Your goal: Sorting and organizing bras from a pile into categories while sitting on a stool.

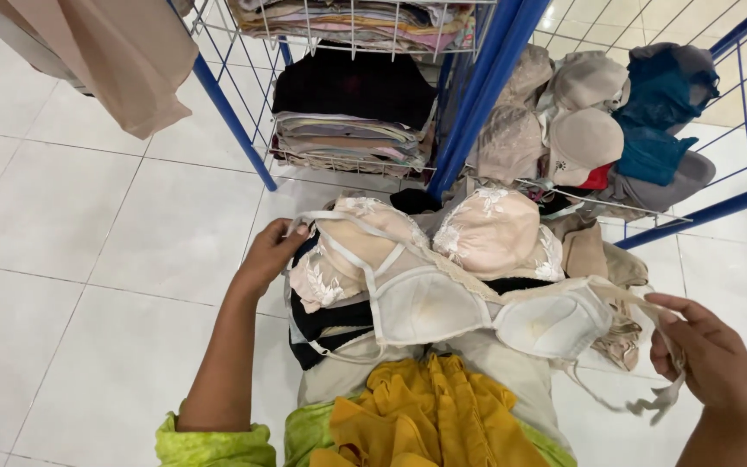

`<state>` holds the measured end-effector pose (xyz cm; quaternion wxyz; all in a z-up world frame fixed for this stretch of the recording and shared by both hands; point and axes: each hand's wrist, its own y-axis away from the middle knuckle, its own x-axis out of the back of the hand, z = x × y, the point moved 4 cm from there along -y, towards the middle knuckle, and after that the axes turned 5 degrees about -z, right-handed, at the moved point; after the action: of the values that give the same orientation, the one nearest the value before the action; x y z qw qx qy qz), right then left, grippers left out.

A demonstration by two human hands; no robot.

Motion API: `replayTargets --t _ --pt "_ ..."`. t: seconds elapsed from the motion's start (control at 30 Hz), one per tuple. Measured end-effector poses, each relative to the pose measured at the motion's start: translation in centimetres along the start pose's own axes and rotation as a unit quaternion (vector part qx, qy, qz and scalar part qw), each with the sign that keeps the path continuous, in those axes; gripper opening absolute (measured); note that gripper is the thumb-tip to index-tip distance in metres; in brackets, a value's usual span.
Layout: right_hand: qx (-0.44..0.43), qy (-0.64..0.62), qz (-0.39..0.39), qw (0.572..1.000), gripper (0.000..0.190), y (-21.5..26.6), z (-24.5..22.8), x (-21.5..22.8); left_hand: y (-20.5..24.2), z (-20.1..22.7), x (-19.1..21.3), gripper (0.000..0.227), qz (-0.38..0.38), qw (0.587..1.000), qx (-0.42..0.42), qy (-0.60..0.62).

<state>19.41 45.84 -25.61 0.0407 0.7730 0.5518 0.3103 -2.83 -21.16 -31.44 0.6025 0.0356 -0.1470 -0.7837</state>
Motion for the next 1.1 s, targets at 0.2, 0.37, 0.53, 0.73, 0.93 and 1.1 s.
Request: replayTargets --t 0.2,0.37,0.53,0.73,0.93,1.1 --pt "0.135 -0.394 -0.131 0.9 0.037 1.9 -10.2 -6.5 1.5 4.8 1.3 0.016 0.075 0.989 -0.055 0.112" --pt "0.118 -0.531 -0.051 0.838 0.036 4.5 -18.7 -15.7 0.7 6.4 0.1 0.01 0.063 0.972 -0.158 0.162" --pt "0.229 -0.449 -0.175 0.846 0.079 1.0 -14.7 -19.1 0.2 6.3 -2.5 0.028 0.06 0.981 -0.118 0.141" --pt "0.335 0.132 0.032 0.932 0.053 5.3 -18.6 -18.3 -2.0 3.8 -2.6 0.037 0.093 0.991 -0.05 0.087" --pt "0.272 0.37 0.101 0.882 0.037 6.6 -19.0 -17.6 -1.6 6.1 -3.7 0.067 0.028 0.995 0.079 0.053" --pt "0.288 0.416 0.127 0.853 0.04 8.4 -20.9 -17.1 -1.0 8.4 -4.5 0.061 0.024 0.992 0.069 0.101"
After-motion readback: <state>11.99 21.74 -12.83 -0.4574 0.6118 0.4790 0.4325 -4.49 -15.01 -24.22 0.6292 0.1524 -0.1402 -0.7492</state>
